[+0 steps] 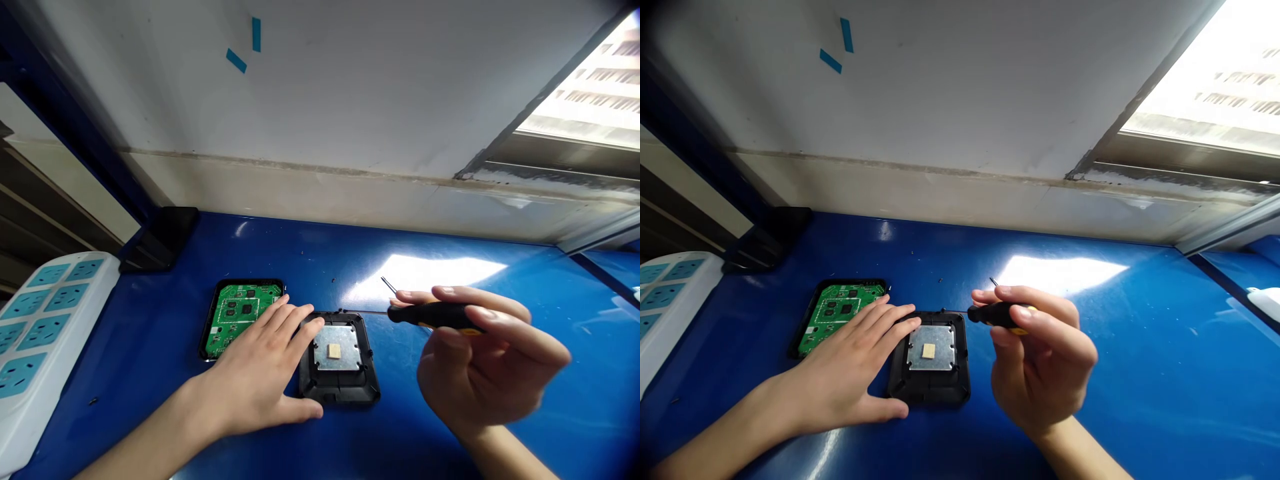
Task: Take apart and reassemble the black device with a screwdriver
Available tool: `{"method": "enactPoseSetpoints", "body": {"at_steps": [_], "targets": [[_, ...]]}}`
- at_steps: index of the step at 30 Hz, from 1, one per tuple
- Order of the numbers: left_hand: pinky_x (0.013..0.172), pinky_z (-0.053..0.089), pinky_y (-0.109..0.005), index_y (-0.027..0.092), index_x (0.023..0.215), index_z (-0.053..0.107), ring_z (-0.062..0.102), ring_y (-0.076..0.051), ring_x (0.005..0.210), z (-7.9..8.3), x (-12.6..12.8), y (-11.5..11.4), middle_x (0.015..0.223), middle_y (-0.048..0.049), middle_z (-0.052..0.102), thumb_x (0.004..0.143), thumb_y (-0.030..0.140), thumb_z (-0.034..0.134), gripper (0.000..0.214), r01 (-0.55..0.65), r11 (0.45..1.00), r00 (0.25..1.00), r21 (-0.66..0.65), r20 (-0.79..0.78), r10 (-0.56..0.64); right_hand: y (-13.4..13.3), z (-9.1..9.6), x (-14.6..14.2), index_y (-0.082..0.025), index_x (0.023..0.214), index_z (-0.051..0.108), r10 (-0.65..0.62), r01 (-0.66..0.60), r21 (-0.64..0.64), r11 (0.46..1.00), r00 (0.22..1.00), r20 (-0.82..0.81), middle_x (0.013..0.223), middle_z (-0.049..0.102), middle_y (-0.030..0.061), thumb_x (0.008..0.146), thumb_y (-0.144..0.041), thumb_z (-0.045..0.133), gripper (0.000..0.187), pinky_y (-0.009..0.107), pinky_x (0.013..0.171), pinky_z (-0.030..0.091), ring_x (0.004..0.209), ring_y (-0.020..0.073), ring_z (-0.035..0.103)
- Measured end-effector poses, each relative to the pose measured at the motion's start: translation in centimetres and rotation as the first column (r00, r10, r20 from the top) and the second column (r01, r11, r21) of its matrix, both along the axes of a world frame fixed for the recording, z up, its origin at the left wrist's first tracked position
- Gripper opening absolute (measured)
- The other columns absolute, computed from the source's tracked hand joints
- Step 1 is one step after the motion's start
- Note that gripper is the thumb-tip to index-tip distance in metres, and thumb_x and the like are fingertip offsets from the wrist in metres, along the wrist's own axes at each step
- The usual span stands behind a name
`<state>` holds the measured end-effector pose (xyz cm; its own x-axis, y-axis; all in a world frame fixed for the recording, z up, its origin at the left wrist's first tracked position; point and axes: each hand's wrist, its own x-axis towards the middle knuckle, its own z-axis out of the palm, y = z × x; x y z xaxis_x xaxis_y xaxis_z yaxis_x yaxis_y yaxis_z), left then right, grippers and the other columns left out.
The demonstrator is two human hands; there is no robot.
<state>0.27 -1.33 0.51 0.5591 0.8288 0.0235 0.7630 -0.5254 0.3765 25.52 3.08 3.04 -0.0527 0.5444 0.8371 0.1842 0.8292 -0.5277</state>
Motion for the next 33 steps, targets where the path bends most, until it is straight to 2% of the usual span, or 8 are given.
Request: {"method": "enactPoseSetpoints", "body": {"at_steps": [3,13,17,23,33], "targets": [[0.121,0.033,-0.061,0.025,0.156,0.035,0.028,-0.045,0.152,0.1,0.0,0.0,0.163,-0.0117,0.04,0.08,0.074,0.071,0.097,-0.003,1.0,1.0,-0.012,-0.02,0.003,0.5,0.0,-0.9,-0.027,0.127,0.059,0.036,-0.034,0.065,0.997,0.999,-0.032,0.12,0.065,0.0037,0.089,0.002,0.059,0.048,0.047,0.079,0.071,0.098,0.0223,0.077],[0.119,0.035,-0.063,0.026,0.154,0.038,0.029,-0.047,0.151,0.1,0.1,0.0,0.161,-0.0117,0.043,0.078,0.071,0.076,0.096,-0.021,0.999,1.0,-0.024,0.008,0.022,0.4,-0.9,-1.3,-0.027,0.12,0.059,0.108,-0.103,-0.053,0.993,0.99,0.086,0.117,0.068,0.0032,0.09,0.002,0.062,0.041,0.048,0.081,0.07,0.1,0.0241,0.078],[0.118,0.036,-0.065,0.025,0.154,0.038,0.028,-0.049,0.151,0.4,0.3,0.1,0.162,-0.0124,0.041,0.077,0.069,0.077,0.097,-0.026,0.998,1.0,-0.055,-0.017,0.025,0.0,-0.9,-1.3,-0.026,0.122,0.059,0.139,-0.134,-0.049,0.99,0.984,0.11,0.118,0.069,0.0042,0.089,0.005,0.06,0.045,0.048,0.081,0.07,0.102,0.0248,0.078],[0.121,0.033,-0.061,0.025,0.154,0.038,0.029,-0.044,0.152,0.2,0.1,0.0,0.161,-0.0123,0.044,0.079,0.071,0.074,0.095,-0.012,1.0,1.0,-0.007,0.006,0.013,-0.1,-0.6,-1.0,-0.026,0.121,0.06,0.133,-0.131,-0.025,0.991,0.985,0.106,0.117,0.069,0.0041,0.09,0.003,0.06,0.042,0.046,0.077,0.071,0.099,0.0241,0.079],[0.12,0.033,-0.062,0.025,0.155,0.037,0.028,-0.046,0.152,0.3,0.2,0.1,0.162,-0.0125,0.042,0.079,0.071,0.074,0.096,-0.009,1.0,1.0,-0.027,-0.03,0.008,-0.3,-0.6,-1.0,-0.026,0.126,0.059,0.143,-0.142,-0.025,0.99,0.986,0.087,0.121,0.067,0.0045,0.088,0.006,0.06,0.05,0.045,0.079,0.071,0.099,0.023,0.078]]}}
